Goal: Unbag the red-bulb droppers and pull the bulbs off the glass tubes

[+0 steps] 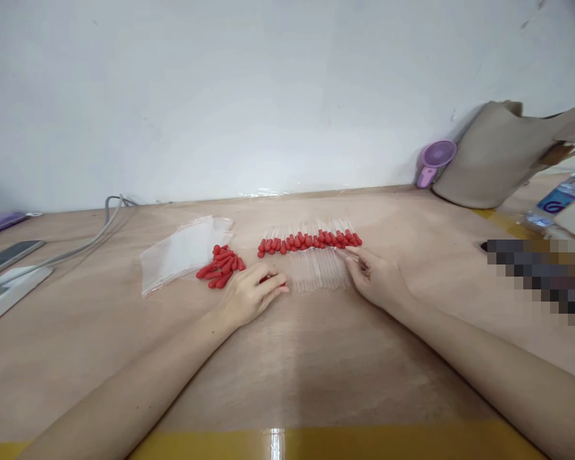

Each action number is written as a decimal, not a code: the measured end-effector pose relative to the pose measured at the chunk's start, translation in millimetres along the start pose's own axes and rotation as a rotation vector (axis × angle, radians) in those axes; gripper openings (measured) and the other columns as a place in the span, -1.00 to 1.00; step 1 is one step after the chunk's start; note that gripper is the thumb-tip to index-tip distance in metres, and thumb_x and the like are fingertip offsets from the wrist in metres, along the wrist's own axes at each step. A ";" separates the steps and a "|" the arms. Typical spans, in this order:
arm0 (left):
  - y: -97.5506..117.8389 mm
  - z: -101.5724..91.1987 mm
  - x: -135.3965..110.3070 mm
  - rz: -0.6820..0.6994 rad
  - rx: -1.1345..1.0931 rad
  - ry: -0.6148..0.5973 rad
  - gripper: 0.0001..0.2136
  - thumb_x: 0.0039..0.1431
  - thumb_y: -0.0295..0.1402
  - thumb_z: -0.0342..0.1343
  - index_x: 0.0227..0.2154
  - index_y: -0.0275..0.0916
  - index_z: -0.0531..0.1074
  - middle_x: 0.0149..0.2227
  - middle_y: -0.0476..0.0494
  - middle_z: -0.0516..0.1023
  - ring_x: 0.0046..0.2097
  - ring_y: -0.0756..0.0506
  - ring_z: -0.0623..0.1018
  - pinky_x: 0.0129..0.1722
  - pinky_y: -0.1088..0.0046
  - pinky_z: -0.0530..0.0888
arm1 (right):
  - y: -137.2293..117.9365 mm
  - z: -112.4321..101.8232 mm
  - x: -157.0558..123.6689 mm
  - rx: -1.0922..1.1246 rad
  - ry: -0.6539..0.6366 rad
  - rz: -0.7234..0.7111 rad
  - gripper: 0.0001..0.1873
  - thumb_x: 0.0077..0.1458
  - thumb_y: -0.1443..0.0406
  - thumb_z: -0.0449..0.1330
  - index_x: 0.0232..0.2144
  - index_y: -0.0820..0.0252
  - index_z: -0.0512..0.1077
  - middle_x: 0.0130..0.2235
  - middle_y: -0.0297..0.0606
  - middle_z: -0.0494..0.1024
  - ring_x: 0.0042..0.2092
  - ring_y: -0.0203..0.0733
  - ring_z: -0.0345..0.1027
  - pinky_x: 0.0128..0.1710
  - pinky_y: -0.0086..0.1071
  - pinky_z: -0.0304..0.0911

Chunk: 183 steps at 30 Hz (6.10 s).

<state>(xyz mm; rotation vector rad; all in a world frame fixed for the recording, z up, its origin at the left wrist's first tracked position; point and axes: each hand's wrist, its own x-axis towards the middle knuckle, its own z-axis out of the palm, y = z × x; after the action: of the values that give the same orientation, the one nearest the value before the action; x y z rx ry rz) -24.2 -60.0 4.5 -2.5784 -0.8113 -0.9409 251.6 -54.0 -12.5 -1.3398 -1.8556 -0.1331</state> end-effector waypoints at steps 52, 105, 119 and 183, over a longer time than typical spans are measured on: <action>-90.2 -98.8 14.3 -0.858 -0.169 -0.804 -0.79 -0.17 -0.17 0.14 -0.53 -0.17 0.30 -0.50 0.01 0.48 -0.49 -0.04 0.43 -0.58 0.54 0.24 | -18.0 6.5 1.0 -0.084 -0.135 -0.274 -0.64 0.09 0.05 0.05 -0.32 0.21 0.45 -0.38 -0.20 0.40 -0.32 -0.20 0.27 -0.22 -0.29 0.08; 9.4 1.7 7.4 -0.119 0.098 -0.116 -0.77 0.23 -0.25 -0.11 -0.42 -0.29 0.29 -0.46 -0.08 0.42 -0.43 -0.03 0.44 -0.44 0.48 0.37 | -30.8 -0.7 6.9 -0.044 -0.099 -0.584 -0.66 0.14 0.23 0.04 -0.05 0.21 0.34 0.02 -0.17 0.40 0.15 -0.06 0.11 0.19 0.02 -0.12; 13.9 11.9 15.8 -0.007 -0.107 -0.038 -0.77 0.14 -0.32 0.06 -0.15 -0.28 0.39 -0.06 -0.22 0.46 0.01 -0.14 0.42 0.00 0.25 0.40 | -32.6 12.5 5.7 0.126 -0.119 -0.617 -0.81 0.15 0.33 0.04 -0.25 0.22 0.44 -0.20 -0.27 0.55 0.05 -0.14 0.27 0.19 -0.03 -0.07; -1.1 3.9 -5.9 -0.169 -0.101 -0.040 -0.80 0.17 -0.28 0.02 -0.21 -0.23 0.44 -0.39 -0.08 0.49 -0.43 0.03 0.47 -0.45 0.54 0.39 | -14.7 16.9 9.3 -0.136 0.070 -0.224 -0.74 0.11 0.35 -0.02 -0.34 0.25 0.47 -0.50 -0.23 0.48 -0.42 -0.22 0.31 -0.29 -0.36 0.14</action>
<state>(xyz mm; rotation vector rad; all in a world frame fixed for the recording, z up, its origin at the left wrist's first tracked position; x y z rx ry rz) -26.6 -59.9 -2.2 -2.6549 -1.0313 -1.0046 229.1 -44.7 -12.1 -1.1970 -1.9608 -0.4240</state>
